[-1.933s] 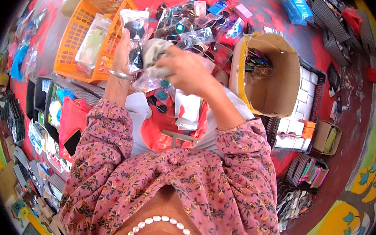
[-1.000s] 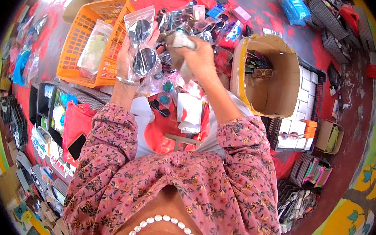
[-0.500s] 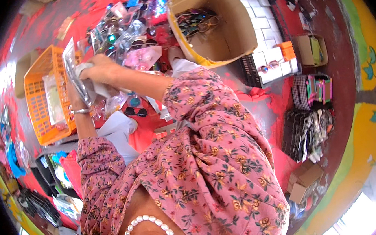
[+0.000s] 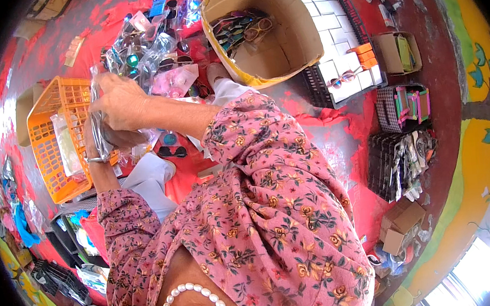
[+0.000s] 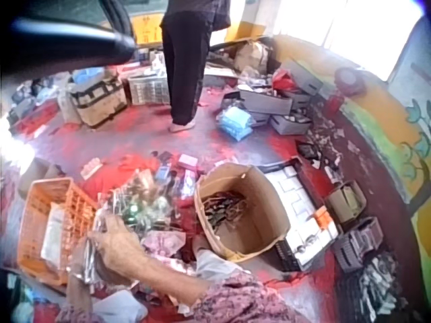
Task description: The person sorts through a pile of items, picking up individual sunglasses and glasses cases, wiping them with a cloth, and placing them into a cardboard box.
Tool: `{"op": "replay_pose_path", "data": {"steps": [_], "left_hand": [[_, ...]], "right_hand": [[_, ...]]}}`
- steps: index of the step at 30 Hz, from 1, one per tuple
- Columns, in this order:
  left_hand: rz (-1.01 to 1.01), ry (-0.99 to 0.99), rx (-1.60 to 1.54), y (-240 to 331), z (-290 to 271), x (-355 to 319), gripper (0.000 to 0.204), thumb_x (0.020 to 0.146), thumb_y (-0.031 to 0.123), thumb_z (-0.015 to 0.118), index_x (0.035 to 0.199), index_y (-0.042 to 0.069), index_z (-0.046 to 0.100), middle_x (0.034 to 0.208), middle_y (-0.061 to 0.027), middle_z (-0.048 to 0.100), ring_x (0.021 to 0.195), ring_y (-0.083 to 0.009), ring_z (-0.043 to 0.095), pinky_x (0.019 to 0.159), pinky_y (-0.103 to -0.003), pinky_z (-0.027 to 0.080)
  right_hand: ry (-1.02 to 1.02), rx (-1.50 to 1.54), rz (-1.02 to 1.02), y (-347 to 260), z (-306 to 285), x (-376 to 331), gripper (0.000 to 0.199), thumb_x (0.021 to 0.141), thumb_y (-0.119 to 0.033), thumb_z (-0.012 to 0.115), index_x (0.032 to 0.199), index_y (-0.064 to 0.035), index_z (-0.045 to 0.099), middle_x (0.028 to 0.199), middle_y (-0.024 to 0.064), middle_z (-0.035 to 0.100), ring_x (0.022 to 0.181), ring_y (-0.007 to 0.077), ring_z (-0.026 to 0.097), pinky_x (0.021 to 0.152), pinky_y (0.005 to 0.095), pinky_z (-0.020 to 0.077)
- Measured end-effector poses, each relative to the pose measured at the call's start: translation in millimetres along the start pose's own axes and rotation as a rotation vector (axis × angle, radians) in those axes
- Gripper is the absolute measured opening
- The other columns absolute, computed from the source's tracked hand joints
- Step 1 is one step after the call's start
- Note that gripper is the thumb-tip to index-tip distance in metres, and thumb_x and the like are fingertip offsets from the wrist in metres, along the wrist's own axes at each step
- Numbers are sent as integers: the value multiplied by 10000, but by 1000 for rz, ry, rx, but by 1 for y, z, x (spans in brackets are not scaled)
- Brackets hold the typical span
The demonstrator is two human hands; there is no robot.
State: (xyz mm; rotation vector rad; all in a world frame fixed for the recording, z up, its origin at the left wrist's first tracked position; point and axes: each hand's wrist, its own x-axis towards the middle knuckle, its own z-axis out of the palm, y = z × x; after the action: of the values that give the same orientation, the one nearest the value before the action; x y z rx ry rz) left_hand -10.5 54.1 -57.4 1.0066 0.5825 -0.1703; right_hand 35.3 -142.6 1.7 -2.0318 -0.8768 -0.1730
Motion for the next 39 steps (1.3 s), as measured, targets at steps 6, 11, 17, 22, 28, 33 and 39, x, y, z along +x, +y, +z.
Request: {"op": "replay_pose_path", "data": {"steps": [6,11,17,22,28,33,39], "left_hand": [[-18,-35,-3,-5,0,1,367,926,295,377,1131,13,491,1007,-79,585,871,-159,582,746,-278,490],[-44,-87,4,1,-2,-4,354,924,288,392,1122,15,499,996,-72,587,854,-148,585,737,-272,490],[-52,-238,114,-4,-5,-3,317,879,217,484,1125,18,506,1041,-54,564,919,-124,557,781,-234,462],[101,-284,54,6,30,-34,313,856,201,511,1100,6,521,1070,-71,564,952,-138,557,803,-243,459],[-199,-204,-95,23,41,-24,291,883,259,463,1008,14,556,922,-82,622,803,-166,615,732,-298,505],[-71,-126,-132,29,15,-23,305,896,293,451,988,24,562,898,-91,631,779,-185,623,716,-317,514],[203,100,-91,56,31,-38,294,884,276,453,957,18,574,928,-92,605,803,-172,606,712,-296,496]], "right_hand": [[206,4,-255,9,-2,15,167,617,-209,699,777,-166,685,1172,159,492,1066,322,476,906,406,373],[-130,17,-215,0,-14,21,147,721,-142,623,865,-125,650,986,35,612,993,219,538,940,393,315],[-254,-33,-244,-11,-19,19,166,707,-121,645,869,-88,645,927,60,621,940,246,563,903,375,365],[-145,270,-139,10,-18,26,58,720,-75,641,750,-26,631,738,83,624,668,199,601,611,281,472],[72,540,355,22,-20,28,103,773,-89,608,761,13,619,661,54,608,608,77,526,568,237,431],[144,1018,562,43,-19,33,116,821,-94,590,777,14,591,707,17,575,633,60,480,607,200,397],[153,244,400,36,-20,28,93,761,-76,577,732,11,589,625,139,586,560,206,569,538,313,432]]}}
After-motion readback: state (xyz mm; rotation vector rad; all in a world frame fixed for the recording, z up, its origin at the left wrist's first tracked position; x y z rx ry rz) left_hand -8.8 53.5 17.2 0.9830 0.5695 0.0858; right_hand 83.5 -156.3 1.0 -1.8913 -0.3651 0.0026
